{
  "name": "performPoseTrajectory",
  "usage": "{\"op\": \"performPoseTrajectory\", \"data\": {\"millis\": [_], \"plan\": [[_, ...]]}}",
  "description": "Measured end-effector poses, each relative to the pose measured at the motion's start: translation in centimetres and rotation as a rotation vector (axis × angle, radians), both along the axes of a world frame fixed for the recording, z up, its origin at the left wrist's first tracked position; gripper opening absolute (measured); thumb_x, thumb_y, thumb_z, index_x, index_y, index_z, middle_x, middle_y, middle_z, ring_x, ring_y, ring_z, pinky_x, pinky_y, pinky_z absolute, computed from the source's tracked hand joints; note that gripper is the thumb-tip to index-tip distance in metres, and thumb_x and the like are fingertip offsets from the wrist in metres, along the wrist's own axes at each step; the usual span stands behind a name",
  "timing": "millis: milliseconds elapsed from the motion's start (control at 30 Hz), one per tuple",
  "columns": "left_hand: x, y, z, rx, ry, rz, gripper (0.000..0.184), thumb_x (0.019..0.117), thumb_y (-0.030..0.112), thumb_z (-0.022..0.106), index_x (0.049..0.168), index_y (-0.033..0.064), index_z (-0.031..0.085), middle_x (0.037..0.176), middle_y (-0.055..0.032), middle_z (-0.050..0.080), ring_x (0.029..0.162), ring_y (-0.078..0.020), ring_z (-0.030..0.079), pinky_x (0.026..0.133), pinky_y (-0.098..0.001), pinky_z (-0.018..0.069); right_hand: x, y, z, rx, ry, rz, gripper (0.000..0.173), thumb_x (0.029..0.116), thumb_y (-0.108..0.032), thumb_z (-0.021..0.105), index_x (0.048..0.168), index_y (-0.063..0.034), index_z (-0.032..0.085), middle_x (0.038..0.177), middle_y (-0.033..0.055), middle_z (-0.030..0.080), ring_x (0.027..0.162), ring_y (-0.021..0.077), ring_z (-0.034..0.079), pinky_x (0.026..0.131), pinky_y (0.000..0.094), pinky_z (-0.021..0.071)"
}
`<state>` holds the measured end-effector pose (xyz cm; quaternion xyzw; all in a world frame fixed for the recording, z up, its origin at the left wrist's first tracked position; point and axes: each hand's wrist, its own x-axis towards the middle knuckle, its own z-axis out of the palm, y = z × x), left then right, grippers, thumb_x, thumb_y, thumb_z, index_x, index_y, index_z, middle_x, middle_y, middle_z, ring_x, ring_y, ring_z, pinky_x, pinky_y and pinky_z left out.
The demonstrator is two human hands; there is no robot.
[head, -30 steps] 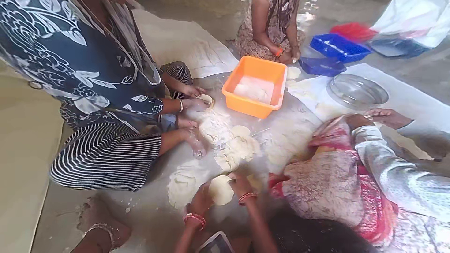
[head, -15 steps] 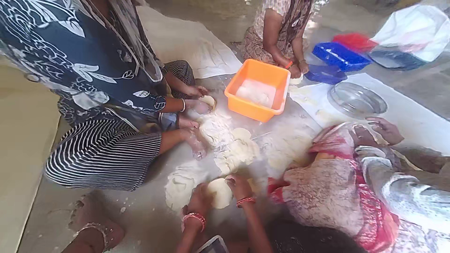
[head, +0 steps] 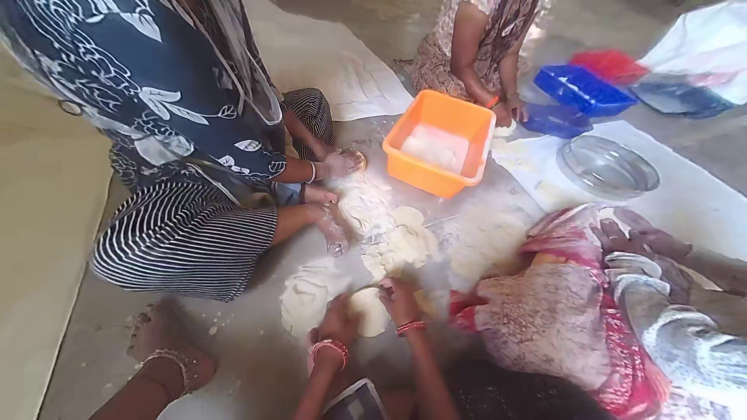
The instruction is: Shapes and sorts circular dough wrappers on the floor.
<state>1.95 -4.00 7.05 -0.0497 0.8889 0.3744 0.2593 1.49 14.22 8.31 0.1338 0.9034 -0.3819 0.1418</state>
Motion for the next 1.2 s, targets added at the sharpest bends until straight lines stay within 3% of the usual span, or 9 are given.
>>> {"op": "performPoseTrajectory", "data": {"millis": [400,500,600,700,767,867,1067,1133,1200], "plan": [[0.5,-0.2,0.5,0.042,0.009,0.020,0.063,0.0875,0.007,0.069,0.147,0.0046,0.048,0.143,-0.0181,0.056,0.133,-0.0340,0.054,0.110,-0.0539,0.0439,0.1,-1.5,0.8,0.085,0.059,-0.026,0.039,0.0936,-0.016,0.072,0.130,-0.0042,0.067,0.130,0.0193,0.066,0.121,0.0325,0.063,0.107,0.0480,0.0496],[0.8,-0.4,0.7,0.078,0.016,0.066,0.065,0.0880,0.008,0.069,0.148,0.0032,0.046,0.146,-0.0220,0.051,0.135,-0.0368,0.051,0.112,-0.0538,0.0421,0.5,-3.3,0.9,0.080,0.148,-0.028,0.033,0.0914,-0.014,0.073,0.123,-0.0049,0.072,0.126,0.0164,0.069,0.119,0.0318,0.064,0.106,0.0479,0.0503],[1.7,-0.9,0.7,0.309,0.063,0.326,0.069,0.0899,0.004,0.069,0.152,-0.0021,0.038,0.150,-0.0291,0.044,0.135,-0.0398,0.050,0.110,-0.0526,0.0438,0.0,-6.3,1.8,-0.076,0.194,-0.024,0.029,0.0921,-0.007,0.070,0.120,-0.0002,0.072,0.121,0.0191,0.070,0.114,0.0322,0.067,0.102,0.0475,0.0525],[2.0,-2.4,2.5,0.666,0.208,0.807,0.058,0.0923,-0.009,0.057,0.147,-0.0088,0.037,0.144,-0.0300,0.046,0.115,-0.0330,0.061,0.092,-0.0444,0.0552,-0.9,-9.9,1.9,-0.158,0.177,0.128,0.024,0.0948,-0.005,0.066,0.117,-0.0011,0.074,0.117,0.0175,0.072,0.111,0.0284,0.069,0.102,0.0437,0.0536],[1.0,-4.5,4.8,0.737,0.312,1.019,0.058,0.0933,-0.011,0.052,0.148,-0.0075,0.033,0.144,-0.0288,0.044,0.111,-0.0300,0.061,0.090,-0.0430,0.0549,-1.8,-11.9,1.1,-0.053,0.170,0.345,0.025,0.0957,-0.005,0.063,0.118,-0.0043,0.075,0.121,0.0158,0.072,0.118,0.0298,0.066,0.106,0.0468,0.0502],[-0.4,-7.8,6.3,0.768,0.422,1.142,0.057,0.0958,-0.009,0.046,0.150,-0.0053,0.029,0.146,-0.0256,0.039,0.108,-0.0246,0.059,0.089,-0.0387,0.0532,-3.2,-14.1,0.0,0.162,0.227,0.700,0.033,0.0971,-0.004,0.057,0.126,-0.0099,0.072,0.136,0.0147,0.065,0.130,0.0363,0.057,0.106,0.0567,0.0454],[-0.1,-10.1,5.1,0.794,0.444,1.192,0.045,0.0986,-0.003,0.041,0.143,-0.0079,0.040,0.141,-0.0253,0.046,0.111,-0.0267,0.057,0.091,-0.0425,0.0503,-5.0,-15.0,-1.7,0.320,0.445,0.880,0.024,0.0982,-0.005,0.056,0.111,-0.0069,0.076,0.121,0.0132,0.071,0.120,0.0358,0.063,0.097,0.0552,0.0509],[-0.1,-10.0,4.3,0.789,0.425,1.122,0.042,0.0989,-0.001,0.042,0.141,-0.0086,0.044,0.143,-0.0257,0.048,0.117,-0.0283,0.056,0.095,-0.0442,0.0486,-5.6,-14.8,-0.9,0.219,0.326,0.796,0.025,0.0998,-0.014,0.058,0.117,-0.0057,0.074,0.123,0.0143,0.071,0.123,0.0342,0.062,0.102,0.0539,0.0485],[-0.1,-10.0,4.0,0.752,0.401,0.974,0.045,0.0987,0.002,0.050,0.142,-0.0087,0.045,0.146,-0.0271,0.047,0.127,-0.0319,0.052,0.103,-0.0456,0.0459,-5.9,-14.6,1.0,-0.002,0.180,0.667,0.029,0.0982,-0.014,0.059,0.123,-0.0018,0.070,0.124,0.0182,0.069,0.124,0.0336,0.062,0.107,0.0514,0.0462]]}}
